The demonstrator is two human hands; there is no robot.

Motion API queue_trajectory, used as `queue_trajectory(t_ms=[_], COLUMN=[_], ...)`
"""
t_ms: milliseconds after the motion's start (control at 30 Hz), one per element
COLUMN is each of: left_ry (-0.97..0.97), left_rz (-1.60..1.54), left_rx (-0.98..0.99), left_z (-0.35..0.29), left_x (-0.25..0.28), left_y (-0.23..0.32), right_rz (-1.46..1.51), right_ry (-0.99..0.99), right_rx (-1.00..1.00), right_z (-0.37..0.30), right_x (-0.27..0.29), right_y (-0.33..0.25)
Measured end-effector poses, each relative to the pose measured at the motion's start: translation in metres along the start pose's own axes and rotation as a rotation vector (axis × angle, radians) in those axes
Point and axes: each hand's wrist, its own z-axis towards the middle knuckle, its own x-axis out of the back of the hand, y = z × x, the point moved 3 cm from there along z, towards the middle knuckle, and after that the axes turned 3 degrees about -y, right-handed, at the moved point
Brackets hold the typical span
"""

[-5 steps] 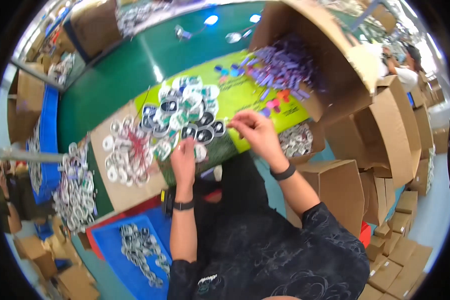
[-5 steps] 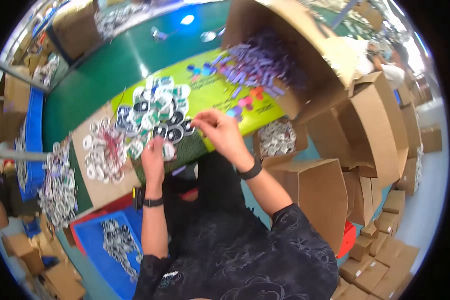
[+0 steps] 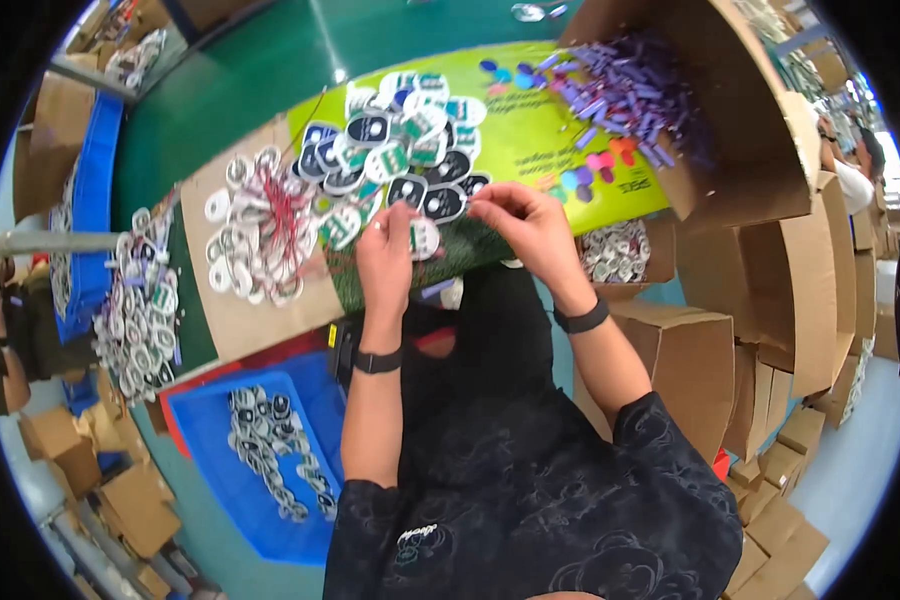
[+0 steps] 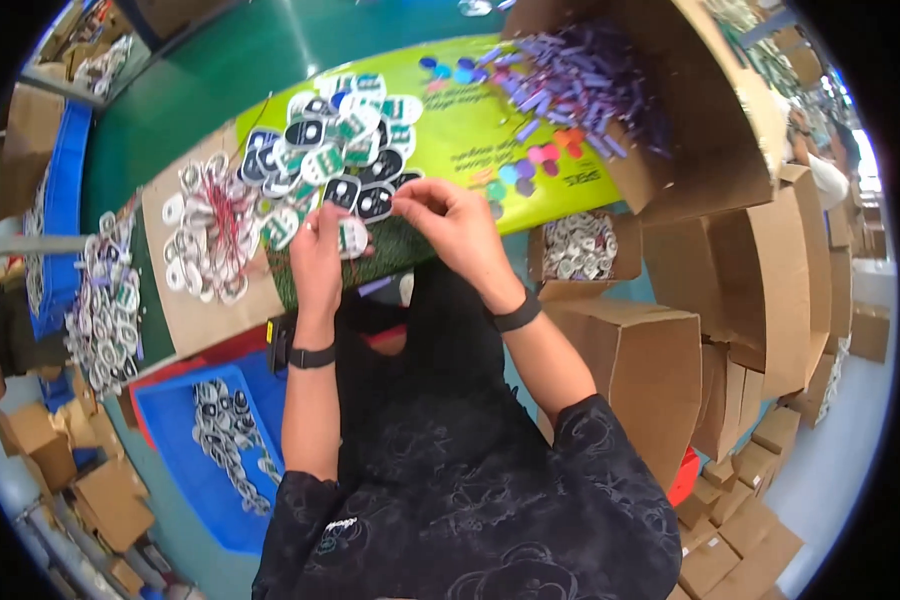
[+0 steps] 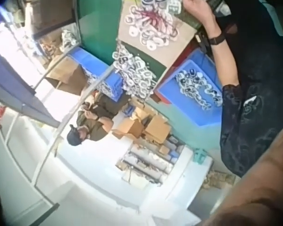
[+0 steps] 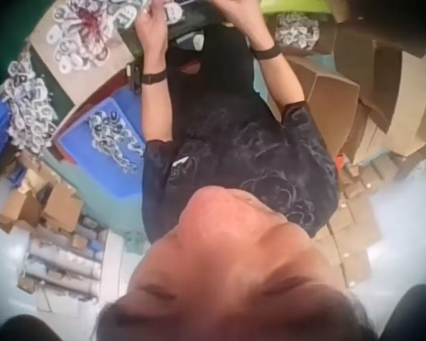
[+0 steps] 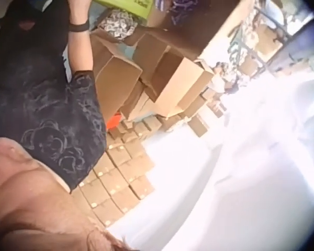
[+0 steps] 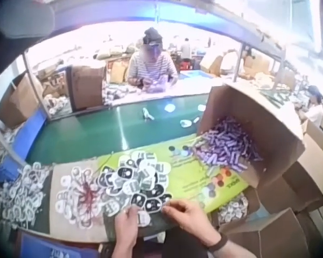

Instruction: The person picks up a battery and a white plastic piece, connects the wires, and presses the battery into the casing. They then pick up a green circuit board, press it into the plastic piece over the battery, and set the completed unit aside.

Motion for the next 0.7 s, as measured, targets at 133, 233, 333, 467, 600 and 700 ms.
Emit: queue_trajectory(t_ms=[133,233,333,467,600,700], left_ry=[-0.003,-0.050,-0.160,-0.177,-0.218,-0.172], left_rz=[-0.043,-0.234,-0.352,-0.418,-0.348,-0.280], left_rx=[0.015,0.016,-0.025,-0.032,-0.030,-0.070], left_z=[-0.001,-0.005,-0.005,-0.010,-0.011,-0.012], left_x=[0.001,0.005,0.015,0.016,0.014,0.010], left_y=[0.000,0.002,-0.006,-0.004,-0.006,-0.003], right_rz=[-0.018,-0.151,-0.176,-0.078,-0.094,-0.101], right_ry=[-0.020,0.009,-0.016,-0.029,-0.014,0.001], right_rx=[-0.052,0.030,0.028,0.007,-0.034,-0.021], right_z=[-0.002,-0.002,-0.002,-0.004,-0.003,-0.005], right_x=[-0.020,-0.026,-0.032,-0.041,-0.038,-0.038], right_y=[0.009,0.011,0.020,0.016,0.012,0.010])
